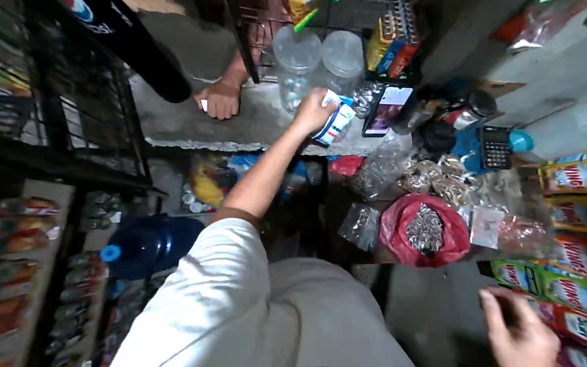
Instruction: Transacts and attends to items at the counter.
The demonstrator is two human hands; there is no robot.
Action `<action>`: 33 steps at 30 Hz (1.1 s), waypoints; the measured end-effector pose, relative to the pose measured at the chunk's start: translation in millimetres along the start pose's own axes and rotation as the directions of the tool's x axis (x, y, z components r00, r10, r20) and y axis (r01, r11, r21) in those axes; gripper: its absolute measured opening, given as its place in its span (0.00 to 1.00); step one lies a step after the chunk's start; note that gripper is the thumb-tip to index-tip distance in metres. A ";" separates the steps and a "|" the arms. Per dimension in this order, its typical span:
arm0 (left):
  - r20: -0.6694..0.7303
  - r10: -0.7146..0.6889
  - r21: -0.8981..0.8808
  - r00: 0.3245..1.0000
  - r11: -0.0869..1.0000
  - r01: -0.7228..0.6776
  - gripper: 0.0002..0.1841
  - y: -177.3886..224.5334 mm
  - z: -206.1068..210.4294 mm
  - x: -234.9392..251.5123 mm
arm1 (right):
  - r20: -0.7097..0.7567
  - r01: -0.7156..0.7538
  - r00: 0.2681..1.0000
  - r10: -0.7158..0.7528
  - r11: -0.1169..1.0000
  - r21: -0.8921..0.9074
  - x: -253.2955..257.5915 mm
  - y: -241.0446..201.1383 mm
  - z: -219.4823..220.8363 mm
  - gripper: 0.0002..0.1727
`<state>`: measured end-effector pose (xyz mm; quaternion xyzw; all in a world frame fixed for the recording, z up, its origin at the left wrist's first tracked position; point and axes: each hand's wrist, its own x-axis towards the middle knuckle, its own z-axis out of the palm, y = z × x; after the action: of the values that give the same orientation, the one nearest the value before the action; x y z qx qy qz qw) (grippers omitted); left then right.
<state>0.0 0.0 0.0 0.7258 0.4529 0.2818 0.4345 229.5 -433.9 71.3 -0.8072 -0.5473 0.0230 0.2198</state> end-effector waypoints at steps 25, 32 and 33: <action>-0.391 0.210 -0.211 0.896 0.927 -0.310 0.07 -49.1 -175.2 -82.4 | 0.272 -0.298 0.933 0.236 0.930 0.216 18.1 -72.4 129.9 0.14; -0.325 -0.442 -0.388 0.836 0.869 0.308 0.11 -143.2 -207.3 -109.7 | 0.331 -0.227 0.931 0.153 0.954 0.198 37.0 -86.2 144.6 0.15; -0.286 -0.496 -0.361 0.820 0.848 0.387 0.12 -150.9 -210.5 -108.0 | 0.338 -0.229 0.928 0.155 0.955 0.190 38.1 -87.8 145.8 0.15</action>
<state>-277.7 13.6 -37.8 0.4624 0.6378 0.3657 0.4957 127.5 -325.1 -19.1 -0.8124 -0.4873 0.2369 0.2153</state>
